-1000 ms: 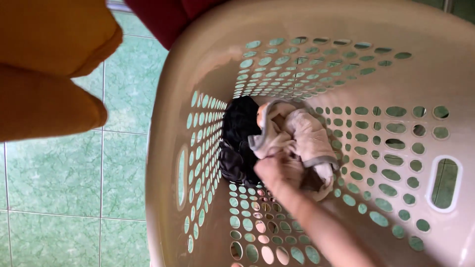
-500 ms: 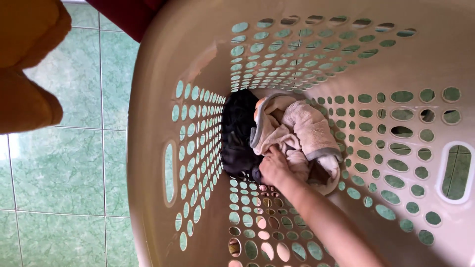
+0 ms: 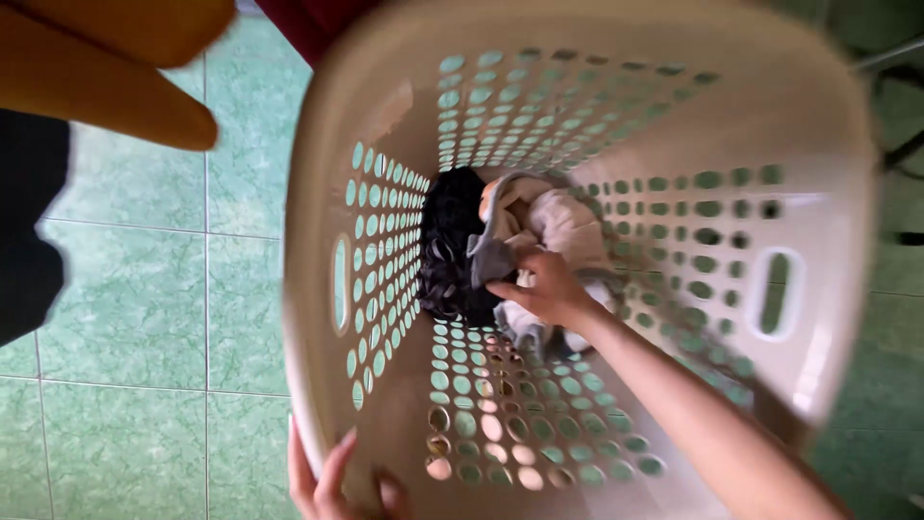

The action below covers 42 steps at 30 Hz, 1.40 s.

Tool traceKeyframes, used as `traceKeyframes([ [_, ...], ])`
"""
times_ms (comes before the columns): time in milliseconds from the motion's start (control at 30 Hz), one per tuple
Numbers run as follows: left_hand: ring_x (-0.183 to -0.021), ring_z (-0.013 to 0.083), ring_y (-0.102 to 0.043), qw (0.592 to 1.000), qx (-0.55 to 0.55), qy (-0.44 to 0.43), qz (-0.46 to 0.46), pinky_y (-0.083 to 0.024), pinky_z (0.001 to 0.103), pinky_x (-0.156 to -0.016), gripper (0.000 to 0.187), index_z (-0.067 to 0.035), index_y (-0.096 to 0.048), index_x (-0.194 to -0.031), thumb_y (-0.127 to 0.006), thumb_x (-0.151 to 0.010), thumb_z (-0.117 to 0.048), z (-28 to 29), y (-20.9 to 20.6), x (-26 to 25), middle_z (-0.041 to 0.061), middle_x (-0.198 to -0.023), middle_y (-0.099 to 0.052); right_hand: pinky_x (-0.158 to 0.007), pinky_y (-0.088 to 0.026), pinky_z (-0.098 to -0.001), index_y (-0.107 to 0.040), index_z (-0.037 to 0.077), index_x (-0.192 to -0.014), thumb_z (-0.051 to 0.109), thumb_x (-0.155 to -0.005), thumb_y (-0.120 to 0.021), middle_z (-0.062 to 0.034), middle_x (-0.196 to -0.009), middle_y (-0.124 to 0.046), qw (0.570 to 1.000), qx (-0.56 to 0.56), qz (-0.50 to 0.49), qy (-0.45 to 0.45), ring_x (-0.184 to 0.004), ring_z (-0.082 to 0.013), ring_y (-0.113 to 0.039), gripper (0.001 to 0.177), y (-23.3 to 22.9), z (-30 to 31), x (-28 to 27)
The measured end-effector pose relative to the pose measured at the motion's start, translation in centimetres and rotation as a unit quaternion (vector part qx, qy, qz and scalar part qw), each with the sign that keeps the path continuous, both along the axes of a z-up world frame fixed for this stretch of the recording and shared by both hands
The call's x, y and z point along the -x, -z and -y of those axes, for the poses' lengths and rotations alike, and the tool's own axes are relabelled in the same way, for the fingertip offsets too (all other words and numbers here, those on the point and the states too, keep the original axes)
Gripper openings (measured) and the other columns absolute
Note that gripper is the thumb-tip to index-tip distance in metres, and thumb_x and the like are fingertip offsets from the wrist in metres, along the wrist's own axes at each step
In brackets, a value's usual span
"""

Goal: Hanging various items of clothing from a laundry basket onto a circular clothing rack using hangers.

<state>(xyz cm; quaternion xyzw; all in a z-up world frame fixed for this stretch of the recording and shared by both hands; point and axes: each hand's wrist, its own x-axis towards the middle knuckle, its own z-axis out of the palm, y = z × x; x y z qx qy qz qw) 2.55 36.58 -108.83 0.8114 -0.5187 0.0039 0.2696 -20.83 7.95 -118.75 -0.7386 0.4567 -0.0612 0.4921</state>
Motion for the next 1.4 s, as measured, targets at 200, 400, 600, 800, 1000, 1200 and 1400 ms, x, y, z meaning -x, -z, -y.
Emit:
traceKeyframes([
  [200, -0.146, 0.0518, -0.035, 0.995, -0.058, 0.076, 0.015, -0.026, 0.065, -0.118, 0.074, -0.003, -0.047, -0.143, -0.077, -0.077, -0.019, 9.1, -10.4, 2.9, 0.028, -0.155, -0.041, -0.084, -0.056, -0.0342, -0.072, 0.000, -0.120, 0.013, -0.089, -0.080, -0.0068, -0.105, -0.076, 0.948, -0.101, 0.201, 0.224, -0.092, -0.0158, -0.068, 0.035, -16.1, -2.8, 1.4],
  [400, -0.127, 0.0452, -0.053, 0.916, -0.144, 0.244, -0.285, -0.044, 0.052, -0.106, 0.066, -0.001, -0.043, -0.146, -0.070, -0.086, -0.014, 12.4, -12.2, 5.5, 0.026, -0.137, -0.055, -0.102, -0.048, -0.0347, -0.048, 0.000, -0.142, 0.003, -0.089, -0.064, -0.0106, -0.129, -0.064, 0.917, -0.108, 0.250, 0.291, -0.118, -0.0197, -0.060, 0.056, -20.4, -7.6, 4.2],
  [600, -0.109, 0.0379, -0.070, 0.794, -0.496, 0.311, -0.165, -0.058, 0.048, -0.087, 0.036, -0.010, -0.060, -0.130, -0.058, -0.094, -0.010, 15.9, 3.7, 7.1, 0.018, -0.124, -0.067, -0.099, -0.051, -0.0454, -0.056, 0.011, -0.139, -0.004, -0.084, -0.048, -0.0205, -0.127, -0.067, 0.958, 0.025, -0.146, 0.247, -0.117, -0.0401, -0.064, 0.058, -15.0, -7.1, 6.8],
  [800, -0.122, 0.0315, -0.063, 0.776, -0.605, 0.172, -0.058, -0.062, 0.052, -0.083, 0.041, -0.006, -0.059, -0.135, -0.062, -0.097, -0.021, 23.1, 15.2, 7.7, 0.012, -0.137, -0.058, -0.091, -0.054, -0.0481, -0.052, 0.014, -0.136, 0.000, -0.082, -0.055, -0.0174, -0.130, -0.064, 0.934, -0.037, -0.280, 0.216, -0.109, -0.0389, -0.067, 0.056, -3.8, -3.4, 7.0],
  [1000, -0.132, 0.0388, -0.053, 0.783, -0.601, -0.003, -0.163, -0.054, 0.061, -0.091, 0.039, -0.024, -0.050, -0.145, -0.049, -0.107, -0.032, 23.5, 24.8, 6.2, 0.010, -0.150, -0.044, -0.092, -0.056, -0.0473, -0.021, 0.008, -0.159, 0.002, -0.085, -0.055, -0.0199, -0.150, -0.048, 0.917, -0.086, -0.341, 0.188, -0.110, -0.0389, -0.069, 0.082, -3.0, -0.6, 5.0],
  [1200, -0.112, 0.0310, -0.074, 0.778, -0.621, 0.092, 0.025, -0.065, 0.051, -0.082, 0.030, -0.016, -0.074, -0.126, -0.054, -0.105, -0.025, 20.3, 30.2, 5.6, 0.007, -0.123, -0.076, -0.093, -0.047, -0.0618, -0.026, 0.009, -0.160, 0.033, -0.073, -0.082, -0.0237, -0.141, -0.050, 0.890, 0.118, -0.418, 0.136, -0.128, -0.0400, -0.052, 0.106, -6.6, -0.3, 3.9],
  [1400, -0.095, 0.0448, -0.072, 0.866, -0.450, 0.161, -0.144, -0.058, 0.054, -0.084, 0.038, -0.005, -0.057, -0.121, -0.059, -0.091, -0.028, 21.2, 6.8, 7.3, 0.026, -0.102, -0.073, -0.091, -0.057, -0.0426, -0.056, 0.016, -0.140, 0.021, -0.086, -0.061, -0.0091, -0.133, -0.064, 0.957, -0.152, -0.055, 0.242, -0.111, -0.0273, -0.071, 0.055, -12.9, -5.5, 3.3],
])
